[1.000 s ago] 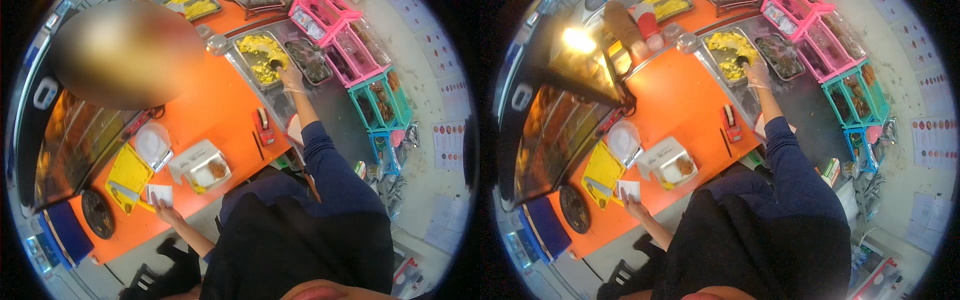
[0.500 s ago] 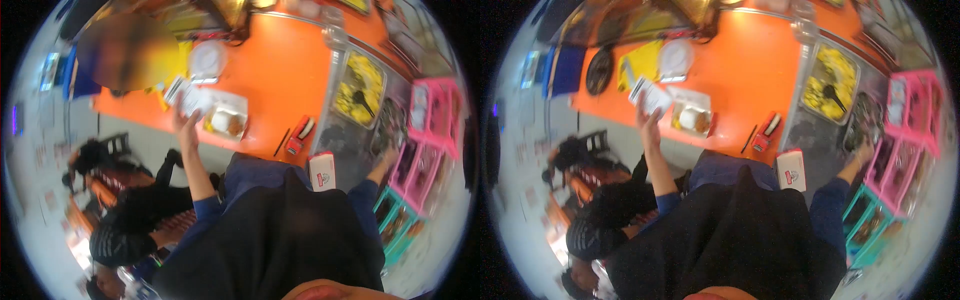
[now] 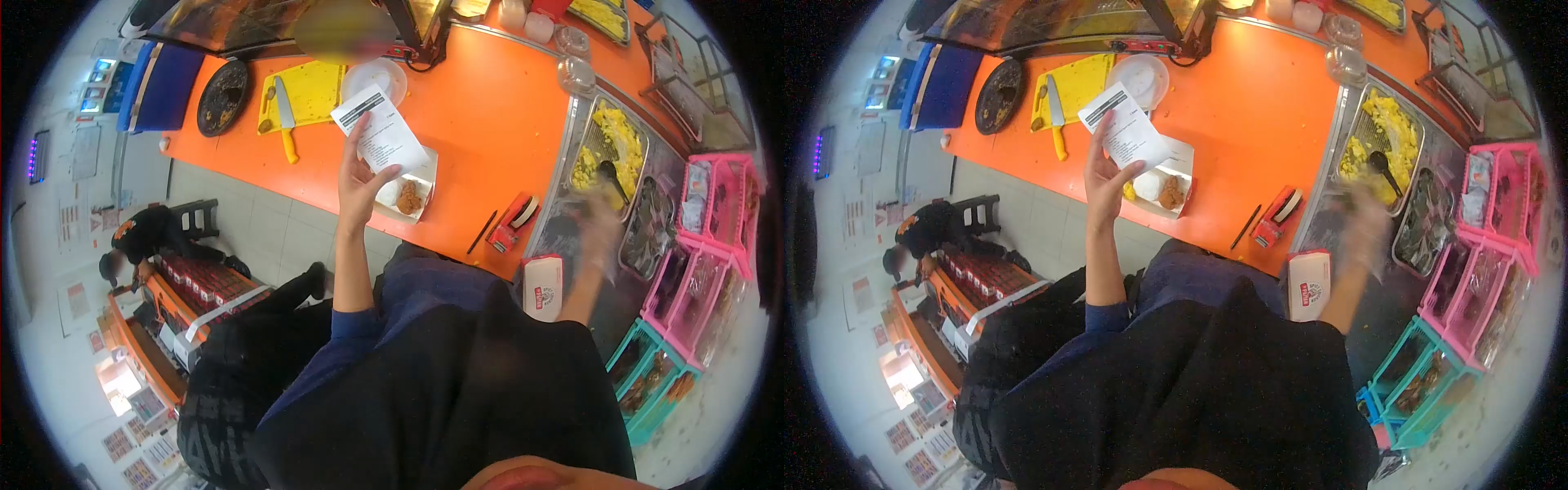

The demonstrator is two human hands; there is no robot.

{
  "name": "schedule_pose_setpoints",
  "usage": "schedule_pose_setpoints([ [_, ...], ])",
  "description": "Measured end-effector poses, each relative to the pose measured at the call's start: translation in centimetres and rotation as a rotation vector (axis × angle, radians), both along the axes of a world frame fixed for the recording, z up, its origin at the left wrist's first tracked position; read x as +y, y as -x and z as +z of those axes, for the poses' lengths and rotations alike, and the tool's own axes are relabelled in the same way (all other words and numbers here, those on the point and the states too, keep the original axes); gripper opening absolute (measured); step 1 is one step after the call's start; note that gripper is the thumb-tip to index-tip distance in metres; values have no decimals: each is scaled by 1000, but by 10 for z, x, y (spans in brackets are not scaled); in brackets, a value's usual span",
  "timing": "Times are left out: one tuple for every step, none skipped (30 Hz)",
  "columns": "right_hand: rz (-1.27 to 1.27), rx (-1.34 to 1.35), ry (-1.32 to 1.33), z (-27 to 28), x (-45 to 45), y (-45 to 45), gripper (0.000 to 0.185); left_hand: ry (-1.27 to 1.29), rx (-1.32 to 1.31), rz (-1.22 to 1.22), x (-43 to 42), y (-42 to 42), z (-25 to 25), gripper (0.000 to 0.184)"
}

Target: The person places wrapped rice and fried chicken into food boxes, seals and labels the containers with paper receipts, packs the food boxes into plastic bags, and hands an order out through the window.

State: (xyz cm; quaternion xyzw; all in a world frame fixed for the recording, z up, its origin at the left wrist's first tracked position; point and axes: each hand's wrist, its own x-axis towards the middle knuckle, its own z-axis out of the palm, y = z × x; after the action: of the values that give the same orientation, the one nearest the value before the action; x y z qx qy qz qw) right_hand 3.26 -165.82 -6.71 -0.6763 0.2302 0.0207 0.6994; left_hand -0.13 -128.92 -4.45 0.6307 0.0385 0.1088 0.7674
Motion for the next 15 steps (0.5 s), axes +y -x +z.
schedule_pose_setpoints([
  [431, -6, 53, -17, 26, -2, 32, -8, -20, -16, 2, 0, 0, 86],
  [626, 138, 1, 5, 82, 5, 31, -19, -42, -34, 4, -1, 1, 86],
  [714, 84, -181, 0, 130, 21, 32, -18, -50, -56, 7, -1, 1, 86],
  [1002, 31, -129, -59, 166, 20, 34, -26, -50, -76, 9, 1, 0, 86],
  [1110, -246, -22, -70, 203, 29, 33, -35, -56, -97, 12, 0, 1, 86],
  [1017, -564, 232, -82, 231, 40, 34, -75, -63, -114, 14, 1, 3, 86],
  [893, -864, 495, -87, 253, 51, 36, -75, -75, -146, 15, 3, 6, 86],
  [858, -860, 515, -85, 272, 55, 36, -69, -61, -141, 13, 4, 9, 86],
  [1134, -865, 1025, -81, 287, 55, 37, -61, -49, -146, 11, 4, 12, 87],
  [1395, -784, 1550, -82, 290, 54, 38, 16, -4, -181, 12, 4, 11, 87],
  [1355, -745, 1566, -95, 288, 58, 38, 17, -11, -230, 12, 2, 10, 87],
  [1163, -859, 1355, -115, 288, 66, 37, -5, -28, -209, 11, 0, 10, 88],
  [965, -955, 1150, -114, 283, 70, 37, -22, -41, -191, 10, 0, 10, 89],
  [928, -908, 1175, -112, 276, 76, 37, -38, -16, -198, 12, 1, 7, 89],
  [839, -973, 1060, -91, 260, 76, 34, -46, 7, -225, 10, -1, 4, 89],
])
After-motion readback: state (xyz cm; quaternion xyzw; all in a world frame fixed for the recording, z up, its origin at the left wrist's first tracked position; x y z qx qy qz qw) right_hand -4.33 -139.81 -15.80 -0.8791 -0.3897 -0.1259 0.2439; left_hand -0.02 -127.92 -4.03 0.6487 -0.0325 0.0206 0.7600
